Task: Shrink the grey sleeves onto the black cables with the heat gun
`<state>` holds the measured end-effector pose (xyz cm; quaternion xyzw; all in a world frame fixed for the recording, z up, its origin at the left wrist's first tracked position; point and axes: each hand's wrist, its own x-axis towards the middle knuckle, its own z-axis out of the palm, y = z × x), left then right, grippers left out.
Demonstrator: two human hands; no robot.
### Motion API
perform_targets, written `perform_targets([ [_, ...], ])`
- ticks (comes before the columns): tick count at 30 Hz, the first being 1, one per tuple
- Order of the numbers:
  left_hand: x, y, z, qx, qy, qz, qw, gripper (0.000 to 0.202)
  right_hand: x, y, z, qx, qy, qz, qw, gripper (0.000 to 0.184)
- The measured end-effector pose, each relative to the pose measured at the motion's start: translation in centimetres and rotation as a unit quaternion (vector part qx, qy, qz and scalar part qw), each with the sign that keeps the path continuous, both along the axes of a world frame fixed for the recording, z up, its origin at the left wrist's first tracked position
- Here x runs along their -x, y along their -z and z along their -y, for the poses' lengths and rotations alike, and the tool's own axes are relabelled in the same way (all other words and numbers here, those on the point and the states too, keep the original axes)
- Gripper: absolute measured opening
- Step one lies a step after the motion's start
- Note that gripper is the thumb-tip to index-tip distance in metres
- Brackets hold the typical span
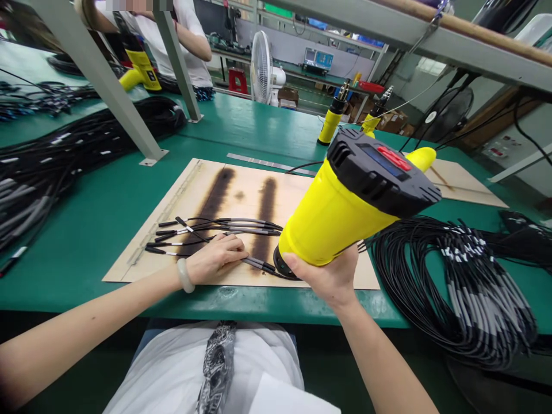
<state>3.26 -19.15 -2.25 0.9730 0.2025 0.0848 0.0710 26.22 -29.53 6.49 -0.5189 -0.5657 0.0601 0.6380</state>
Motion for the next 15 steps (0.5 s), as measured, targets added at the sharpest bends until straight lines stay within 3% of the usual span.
perform_targets([
  [5,0.01,0.05,-0.05,0.008,0.002,0.001,1.0,0.026,0.15,0.0,-0.03,0.0,-0.019,-0.004,1.0,0.04],
  [15,0.09,0.17,0.05,0.014,-0.005,0.009,1.0,0.028,-0.21,0.45,0.62,0.002,0.047,0.061,0.997,0.037],
])
